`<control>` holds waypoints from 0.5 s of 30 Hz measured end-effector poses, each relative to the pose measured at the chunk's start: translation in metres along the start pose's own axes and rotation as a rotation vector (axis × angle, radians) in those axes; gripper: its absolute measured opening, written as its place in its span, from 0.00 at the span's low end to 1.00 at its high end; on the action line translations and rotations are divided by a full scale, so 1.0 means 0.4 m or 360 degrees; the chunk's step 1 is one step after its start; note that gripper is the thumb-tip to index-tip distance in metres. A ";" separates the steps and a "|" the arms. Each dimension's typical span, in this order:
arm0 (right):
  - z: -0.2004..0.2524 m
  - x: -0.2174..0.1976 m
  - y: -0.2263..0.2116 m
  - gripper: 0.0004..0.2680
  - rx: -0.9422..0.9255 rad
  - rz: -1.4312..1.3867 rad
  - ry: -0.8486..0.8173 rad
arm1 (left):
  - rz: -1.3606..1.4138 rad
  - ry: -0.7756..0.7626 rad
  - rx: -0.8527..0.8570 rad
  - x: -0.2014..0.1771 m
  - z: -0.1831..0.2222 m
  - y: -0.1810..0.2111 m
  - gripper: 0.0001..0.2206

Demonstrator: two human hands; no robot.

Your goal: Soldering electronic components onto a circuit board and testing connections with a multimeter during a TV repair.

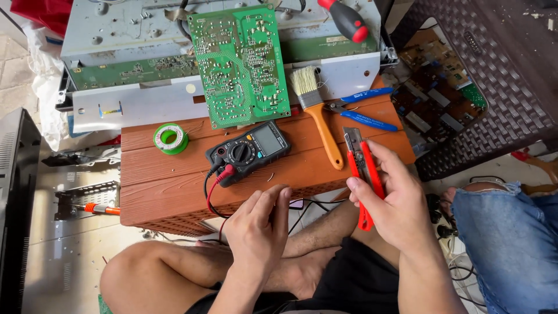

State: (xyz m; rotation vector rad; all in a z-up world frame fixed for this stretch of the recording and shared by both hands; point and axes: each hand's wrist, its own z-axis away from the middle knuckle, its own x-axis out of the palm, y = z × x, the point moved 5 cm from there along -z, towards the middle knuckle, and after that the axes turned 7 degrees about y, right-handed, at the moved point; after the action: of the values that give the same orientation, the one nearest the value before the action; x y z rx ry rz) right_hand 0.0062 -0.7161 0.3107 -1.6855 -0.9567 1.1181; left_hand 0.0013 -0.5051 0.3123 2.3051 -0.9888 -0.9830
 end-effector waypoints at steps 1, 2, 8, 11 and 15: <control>0.003 -0.001 0.000 0.23 0.0029 -0.0028 0.0009 | -0.0051 0.0051 0.0024 0.000 0.001 0.002 0.01; 0.005 -0.001 0.000 0.23 0.0055 -0.0057 0.0013 | -0.0105 0.0105 0.0047 0.001 0.001 0.004 0.01; 0.025 0.016 -0.053 0.26 -0.0246 0.0605 -0.0179 | -0.0357 0.0160 0.0229 0.020 0.025 -0.001 0.04; 0.031 0.038 -0.075 0.23 -0.0547 0.0724 -0.0351 | -0.0358 0.0169 0.0223 0.020 0.022 0.000 0.04; 0.035 0.063 -0.075 0.21 -0.0590 0.0872 -0.0507 | -0.0325 0.0169 0.0220 0.021 0.026 -0.010 0.05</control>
State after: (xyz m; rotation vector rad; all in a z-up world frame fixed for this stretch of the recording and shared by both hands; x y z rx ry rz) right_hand -0.0034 -0.6797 0.3290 -2.1954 -0.9647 1.6874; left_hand -0.0006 -0.5100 0.2996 2.5855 -0.8138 -0.8827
